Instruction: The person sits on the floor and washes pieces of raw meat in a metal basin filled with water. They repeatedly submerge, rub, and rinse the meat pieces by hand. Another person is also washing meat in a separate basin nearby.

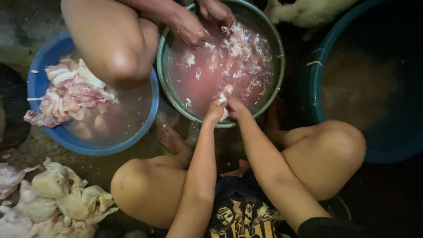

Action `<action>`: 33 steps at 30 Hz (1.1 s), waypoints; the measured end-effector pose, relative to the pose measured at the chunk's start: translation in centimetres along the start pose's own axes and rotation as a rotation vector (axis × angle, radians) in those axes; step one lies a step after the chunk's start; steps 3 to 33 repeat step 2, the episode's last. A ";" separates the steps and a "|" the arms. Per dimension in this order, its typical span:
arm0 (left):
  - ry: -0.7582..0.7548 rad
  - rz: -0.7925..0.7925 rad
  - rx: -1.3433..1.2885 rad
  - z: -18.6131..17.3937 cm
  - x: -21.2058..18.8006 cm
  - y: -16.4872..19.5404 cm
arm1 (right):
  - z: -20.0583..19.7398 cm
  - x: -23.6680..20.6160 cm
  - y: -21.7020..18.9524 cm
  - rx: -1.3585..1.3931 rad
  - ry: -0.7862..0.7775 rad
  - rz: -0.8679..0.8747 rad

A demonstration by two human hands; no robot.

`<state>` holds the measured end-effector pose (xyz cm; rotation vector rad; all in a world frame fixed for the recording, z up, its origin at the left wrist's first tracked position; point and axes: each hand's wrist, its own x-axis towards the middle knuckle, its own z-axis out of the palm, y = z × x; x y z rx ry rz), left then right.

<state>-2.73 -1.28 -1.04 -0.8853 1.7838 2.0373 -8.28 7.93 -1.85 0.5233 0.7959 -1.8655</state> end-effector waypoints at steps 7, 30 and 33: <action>0.019 0.003 -0.025 -0.4 -0.3 -0.3 | 0.4 0.0 -0.1 0.050 0.164 -0.050; 0.019 0.003 -0.025 -0.4 -0.3 -0.3 | 0.4 0.0 -0.1 0.050 0.164 -0.050; 0.019 0.003 -0.025 -0.4 -0.3 -0.3 | 0.4 0.0 -0.1 0.050 0.164 -0.050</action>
